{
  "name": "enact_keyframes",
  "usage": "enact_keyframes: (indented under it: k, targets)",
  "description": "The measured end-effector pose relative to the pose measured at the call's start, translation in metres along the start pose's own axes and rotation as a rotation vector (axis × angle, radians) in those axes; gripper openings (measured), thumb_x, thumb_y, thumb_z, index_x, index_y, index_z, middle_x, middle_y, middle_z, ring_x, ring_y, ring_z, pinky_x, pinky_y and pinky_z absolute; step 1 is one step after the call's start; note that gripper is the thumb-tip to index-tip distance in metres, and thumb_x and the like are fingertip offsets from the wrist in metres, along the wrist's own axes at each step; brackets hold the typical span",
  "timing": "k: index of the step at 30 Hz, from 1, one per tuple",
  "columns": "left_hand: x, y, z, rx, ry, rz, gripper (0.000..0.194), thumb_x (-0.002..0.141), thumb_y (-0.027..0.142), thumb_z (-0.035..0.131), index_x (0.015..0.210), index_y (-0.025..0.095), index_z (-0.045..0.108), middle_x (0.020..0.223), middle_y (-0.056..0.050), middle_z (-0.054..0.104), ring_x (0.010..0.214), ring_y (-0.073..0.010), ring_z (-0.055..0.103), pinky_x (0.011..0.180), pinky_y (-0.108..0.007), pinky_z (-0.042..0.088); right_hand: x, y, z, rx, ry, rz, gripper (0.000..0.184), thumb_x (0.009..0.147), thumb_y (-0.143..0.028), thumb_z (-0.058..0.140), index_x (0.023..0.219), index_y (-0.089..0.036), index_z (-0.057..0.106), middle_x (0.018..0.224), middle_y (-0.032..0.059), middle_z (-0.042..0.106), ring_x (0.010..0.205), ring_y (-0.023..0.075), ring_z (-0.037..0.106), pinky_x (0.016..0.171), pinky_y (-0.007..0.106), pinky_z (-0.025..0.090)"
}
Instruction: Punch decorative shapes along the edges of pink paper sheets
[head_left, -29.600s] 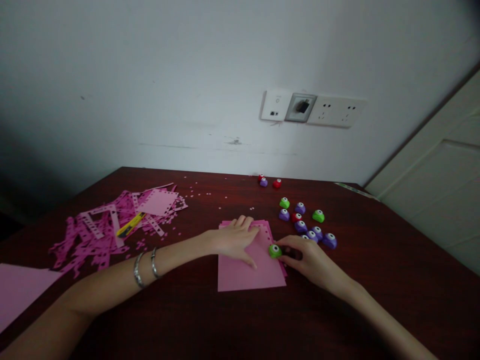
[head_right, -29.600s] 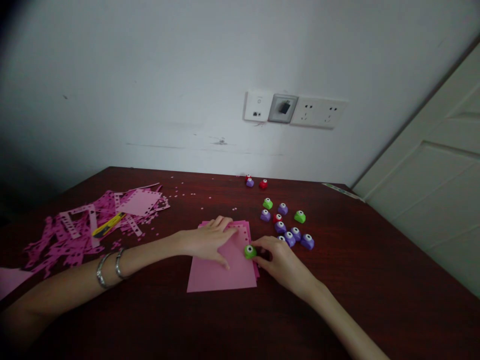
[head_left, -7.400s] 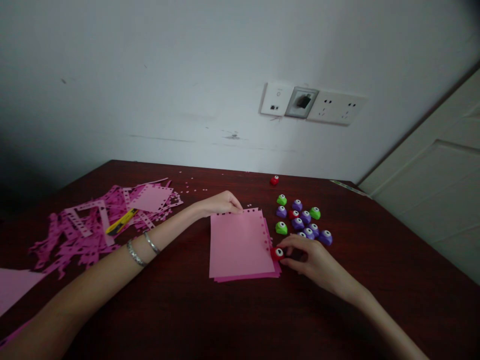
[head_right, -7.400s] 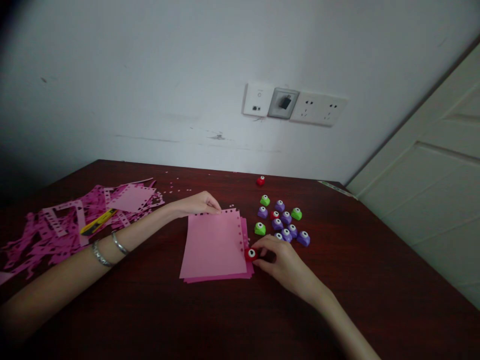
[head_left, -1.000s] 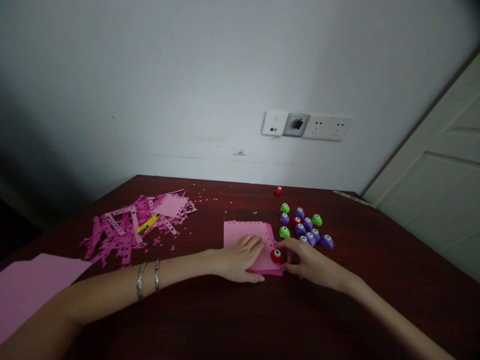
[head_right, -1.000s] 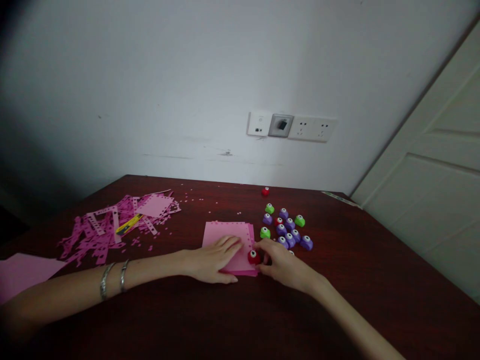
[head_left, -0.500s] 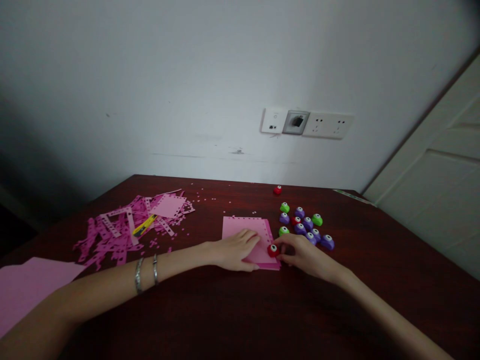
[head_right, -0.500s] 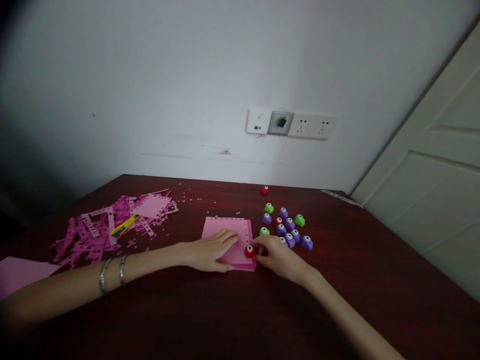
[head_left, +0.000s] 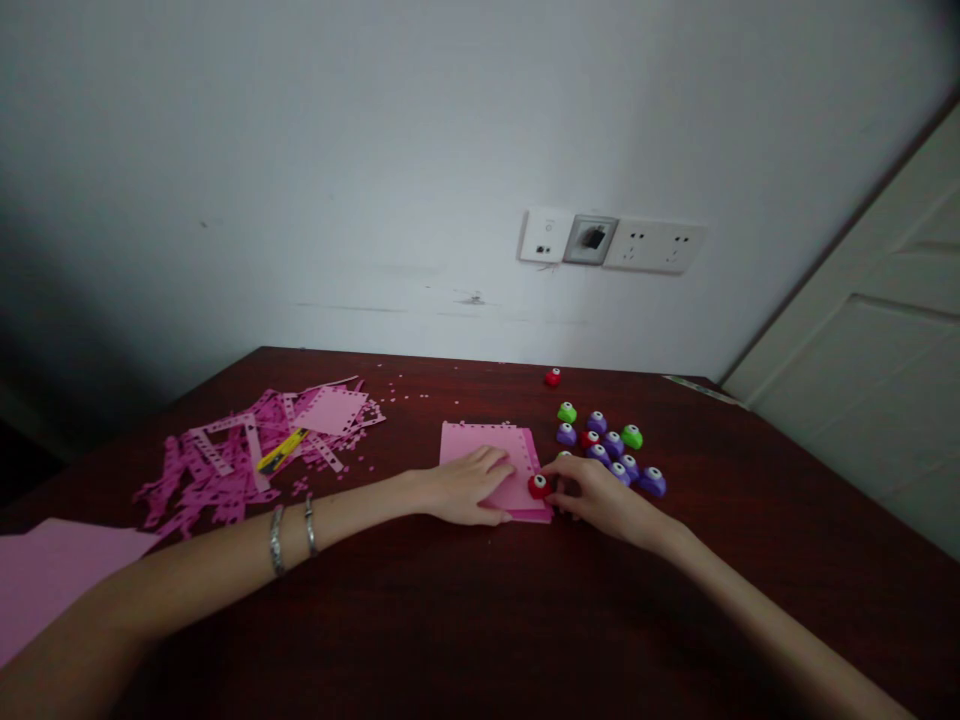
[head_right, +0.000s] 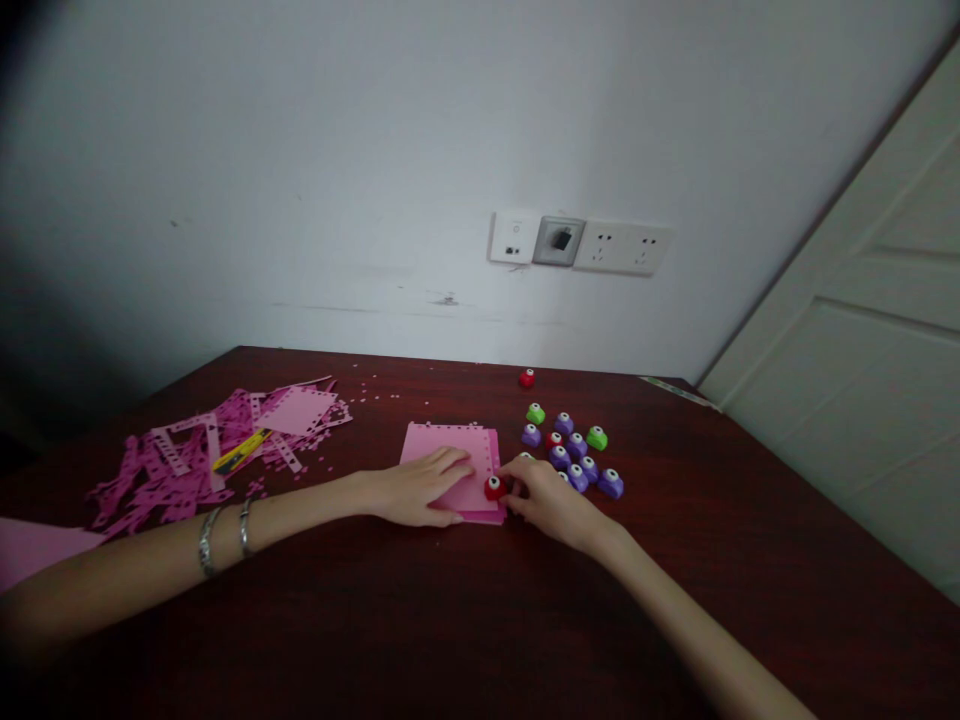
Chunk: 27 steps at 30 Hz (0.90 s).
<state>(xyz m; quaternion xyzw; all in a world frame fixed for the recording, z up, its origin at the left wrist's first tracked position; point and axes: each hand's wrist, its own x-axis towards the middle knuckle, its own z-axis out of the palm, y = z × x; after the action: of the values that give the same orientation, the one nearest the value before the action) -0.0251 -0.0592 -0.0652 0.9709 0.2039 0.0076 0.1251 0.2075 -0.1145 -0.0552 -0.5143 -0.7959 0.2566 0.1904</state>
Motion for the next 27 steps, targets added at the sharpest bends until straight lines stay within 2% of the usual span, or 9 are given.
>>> enact_keyframes:
  k: [8,11,15,17,19,22,24,27]
  targets:
    - [-0.001,0.002,-0.001,-0.028,0.017,0.004,0.065,0.083,0.053,0.042,0.133,0.013,0.031,0.137,-0.016,0.030,0.124,-0.0278,0.030,0.103,-0.041,0.028,0.000,0.002,0.000,0.016,0.002,-0.003,0.025,0.080,-0.021,0.058,0.103,-0.014,0.060,0.084,0.0051,0.060,0.062,0.0133,0.058,0.058,0.026,0.048]
    - [0.001,0.005,-0.006,-0.063,0.092,0.012,0.063,0.083,0.055,0.044,0.131,0.016,0.034,0.136,-0.015,0.031,0.125,-0.0273,0.028,0.104,-0.042,0.028,-0.001,0.002,-0.005,0.103,-0.055,0.041,0.031,0.080,-0.023,0.059,0.109,-0.014,0.057,0.080,0.0041,0.062,0.058,0.0121,0.058,0.054,0.024,0.049]
    - [0.008,0.007,-0.014,-0.070,0.243,0.030,0.043,0.088,0.047,0.040,0.119,0.019,0.047,0.128,-0.011,0.040,0.123,-0.0233,0.032,0.105,-0.041,0.027,0.001,0.003,-0.015,0.194,-0.124,0.137,0.036,0.080,-0.030,0.059,0.113,-0.016,0.054,0.081,0.0049,0.065,0.057,0.0126,0.059,0.046,0.022,0.049]
    - [0.012,0.007,-0.014,-0.047,0.263,0.020,0.039,0.089,0.044,0.039,0.114,0.017,0.051,0.123,-0.011,0.044,0.120,-0.0227,0.034,0.103,-0.039,0.028,0.003,0.003,-0.020,0.182,-0.138,0.152,0.036,0.079,-0.032,0.061,0.111,-0.016,0.055,0.081,0.0050,0.065,0.057,0.0128,0.059,0.043,0.021,0.047]
    - [0.017,0.007,-0.010,0.001,0.224,-0.021,0.046,0.089,0.048,0.036,0.116,0.012,0.049,0.122,-0.014,0.045,0.118,-0.0254,0.036,0.101,-0.039,0.031,0.005,0.001,-0.022,0.130,-0.142,0.135,0.035,0.078,-0.030,0.062,0.110,-0.016,0.056,0.078,0.0042,0.065,0.052,0.0114,0.058,0.043,0.021,0.045]
    - [0.021,0.007,0.001,0.065,0.115,-0.072,0.070,0.087,0.059,0.028,0.126,0.002,0.039,0.128,-0.022,0.042,0.119,-0.0308,0.037,0.100,-0.042,0.030,0.010,-0.005,-0.022,0.033,-0.150,0.086,0.030,0.078,-0.022,0.061,0.106,-0.013,0.058,0.074,0.0034,0.063,0.048,0.0100,0.055,0.044,0.021,0.043]
    - [0.024,0.006,0.008,0.091,0.066,-0.060,0.079,0.087,0.061,0.022,0.132,-0.003,0.030,0.135,-0.026,0.034,0.125,-0.0330,0.031,0.103,-0.042,0.025,0.012,-0.008,-0.021,-0.023,-0.137,0.034,0.028,0.076,-0.018,0.062,0.103,-0.012,0.061,0.076,0.0041,0.063,0.053,0.0114,0.057,0.047,0.022,0.043]
    - [0.026,0.004,0.014,0.110,0.012,-0.046,0.081,0.088,0.060,0.017,0.136,-0.005,0.021,0.142,-0.027,0.021,0.133,-0.0333,0.017,0.107,-0.041,0.016,0.015,-0.008,-0.017,-0.069,-0.109,-0.046,0.024,0.075,-0.017,0.063,0.099,-0.013,0.063,0.079,0.0049,0.063,0.063,0.0139,0.059,0.053,0.023,0.045]
